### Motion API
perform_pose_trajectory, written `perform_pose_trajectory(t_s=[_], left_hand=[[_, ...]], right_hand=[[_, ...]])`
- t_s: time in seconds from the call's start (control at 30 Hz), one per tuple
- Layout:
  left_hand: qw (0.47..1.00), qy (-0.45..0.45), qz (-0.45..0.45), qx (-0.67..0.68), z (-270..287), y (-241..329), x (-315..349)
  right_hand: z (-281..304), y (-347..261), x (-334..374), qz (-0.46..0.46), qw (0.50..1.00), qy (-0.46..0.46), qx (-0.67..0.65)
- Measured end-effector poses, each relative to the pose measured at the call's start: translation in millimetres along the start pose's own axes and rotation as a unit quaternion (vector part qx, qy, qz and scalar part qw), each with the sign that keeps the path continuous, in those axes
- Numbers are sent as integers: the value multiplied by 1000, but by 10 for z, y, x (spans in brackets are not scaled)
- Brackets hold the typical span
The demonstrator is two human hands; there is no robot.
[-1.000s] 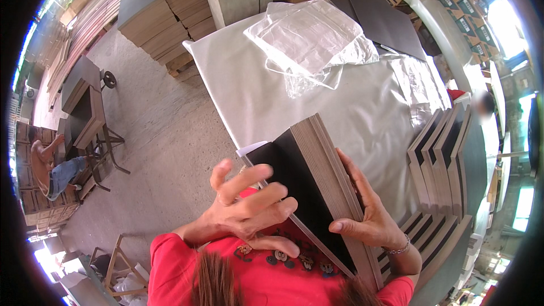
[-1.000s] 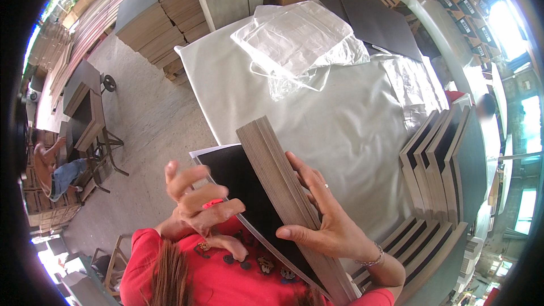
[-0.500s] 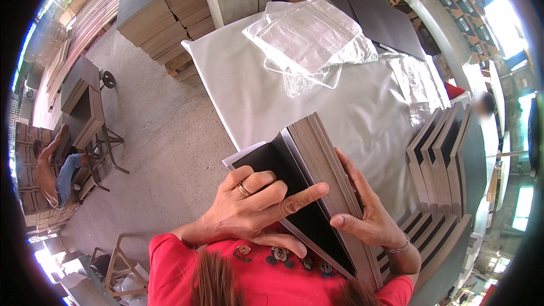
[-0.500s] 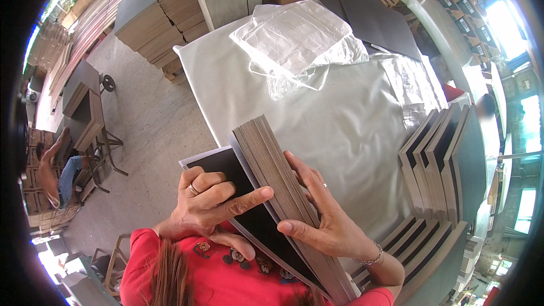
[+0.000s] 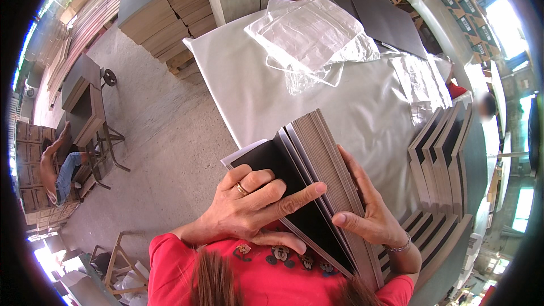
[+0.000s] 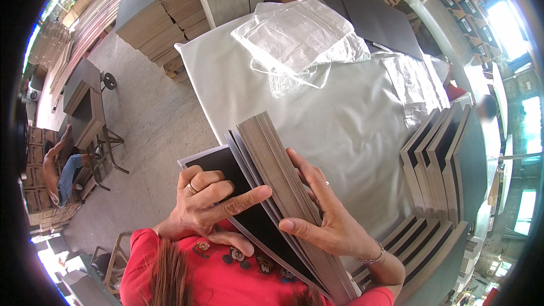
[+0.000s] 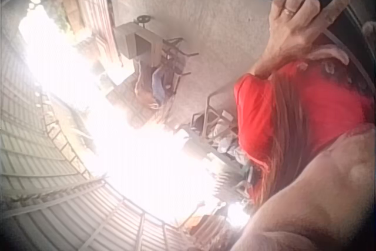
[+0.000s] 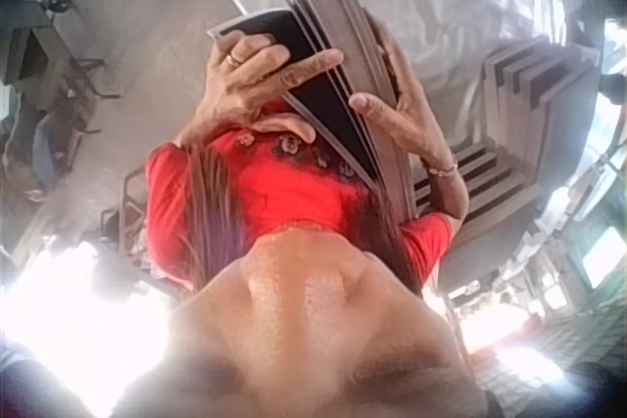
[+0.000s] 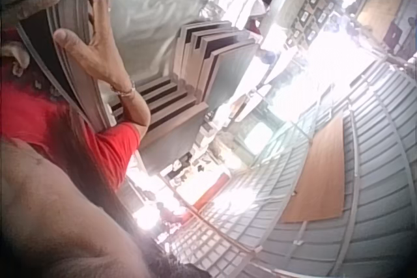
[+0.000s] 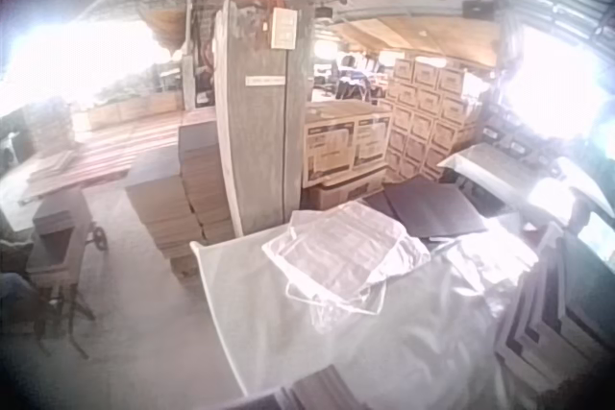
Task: The person wraps rectangular panels in clear plastic bags on a workbench. They place each panel into a bag, fold the plastic around it, and set the wrapped unit aside. The person repeats this process for several panels.
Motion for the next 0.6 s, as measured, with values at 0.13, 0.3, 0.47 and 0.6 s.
perform_pose_trajectory(t_s=[0.13,0.3,0.47,0.6], left_hand=[[1000,5,-1,4,5,-4,-6],[999,30,-12,16,-31,-42,74],[994,105,-25,-16,-4,-2,53],[996,51,-32,64,-84,-29,-92]], right_hand=[[7,-2,0,0,1000,0,7],[3,-25,-4,-4,1000,0,7],[24,-23,-18,9,1000,-11,20],[19,-31,-4,9,1000,-13,15]])
Point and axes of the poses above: each hand's wrist, its own x-axis away from the middle knuckle, its own z-axis out of the back of the hand, y = z × x, the point moved 1 cm from there along -x, towards the middle knuckle, and after that the axes turned 7 degrees about y, right-handed, at the moved point
